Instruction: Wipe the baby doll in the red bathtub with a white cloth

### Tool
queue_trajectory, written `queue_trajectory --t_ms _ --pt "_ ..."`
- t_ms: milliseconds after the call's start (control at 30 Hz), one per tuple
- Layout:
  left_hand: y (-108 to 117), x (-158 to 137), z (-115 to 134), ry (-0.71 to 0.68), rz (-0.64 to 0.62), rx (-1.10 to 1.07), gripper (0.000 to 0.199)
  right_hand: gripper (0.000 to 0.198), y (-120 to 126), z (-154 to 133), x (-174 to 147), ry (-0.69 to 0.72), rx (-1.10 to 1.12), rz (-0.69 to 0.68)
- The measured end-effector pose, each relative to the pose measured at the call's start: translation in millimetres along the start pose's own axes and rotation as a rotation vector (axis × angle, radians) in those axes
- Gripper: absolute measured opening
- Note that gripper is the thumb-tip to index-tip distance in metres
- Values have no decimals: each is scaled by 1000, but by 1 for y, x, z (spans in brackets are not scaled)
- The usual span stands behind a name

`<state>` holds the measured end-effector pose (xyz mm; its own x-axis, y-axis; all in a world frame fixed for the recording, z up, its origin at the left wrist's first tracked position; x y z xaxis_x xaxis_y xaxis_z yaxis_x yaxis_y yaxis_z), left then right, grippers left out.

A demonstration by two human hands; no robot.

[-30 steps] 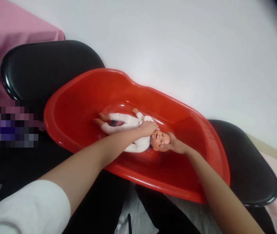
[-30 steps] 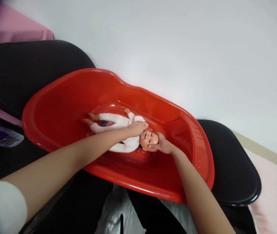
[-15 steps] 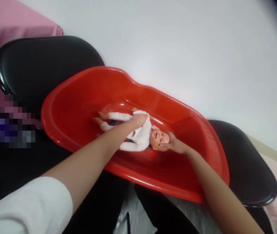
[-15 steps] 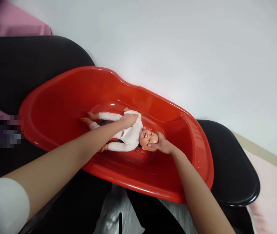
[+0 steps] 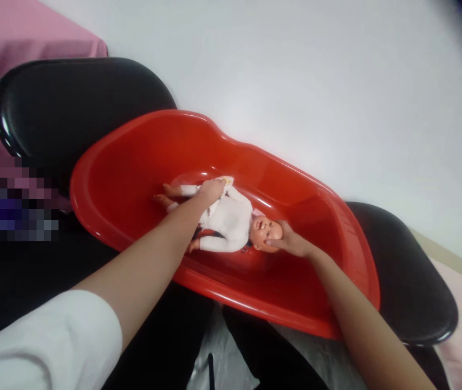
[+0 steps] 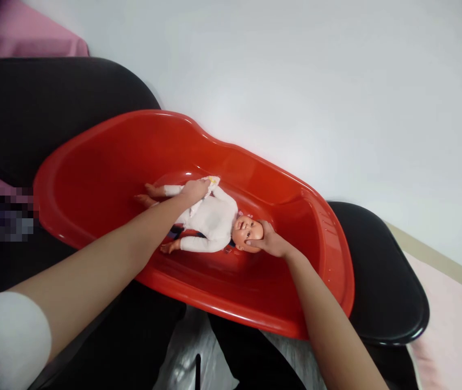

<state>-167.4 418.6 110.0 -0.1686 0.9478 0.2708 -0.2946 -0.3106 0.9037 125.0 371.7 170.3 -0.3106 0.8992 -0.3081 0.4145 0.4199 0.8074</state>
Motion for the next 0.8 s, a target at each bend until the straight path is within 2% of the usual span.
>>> queue_trajectory --t_ms 300,467,533,633,800 --pt "14 -7 -48 168 111 23 34 84 0 5 2 24 9 2" --pt "16 -6 -52 236 149 30 31 83 -2 6 3 21 19 -7" --pt "17 -5 -41 197 164 13 30 83 -1 3 2 22 17 -2" --pt "22 -2 -10 102 192 -7 27 83 0 0 0 4 42 7" --pt "29 -4 68 -203 208 -116 26 85 -1 -1 -1 13 58 -9"
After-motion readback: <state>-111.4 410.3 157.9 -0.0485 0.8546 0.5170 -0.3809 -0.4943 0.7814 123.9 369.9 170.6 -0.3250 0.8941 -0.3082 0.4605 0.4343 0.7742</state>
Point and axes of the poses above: each hand's wrist, its own x-axis towards the middle knuckle, its own y-axis out of the back of the hand, z = x × y, the point moved 6 cm from there along x, towards the middle knuckle, and after that the axes turned 13 degrees about z, right-handed, at the moved point
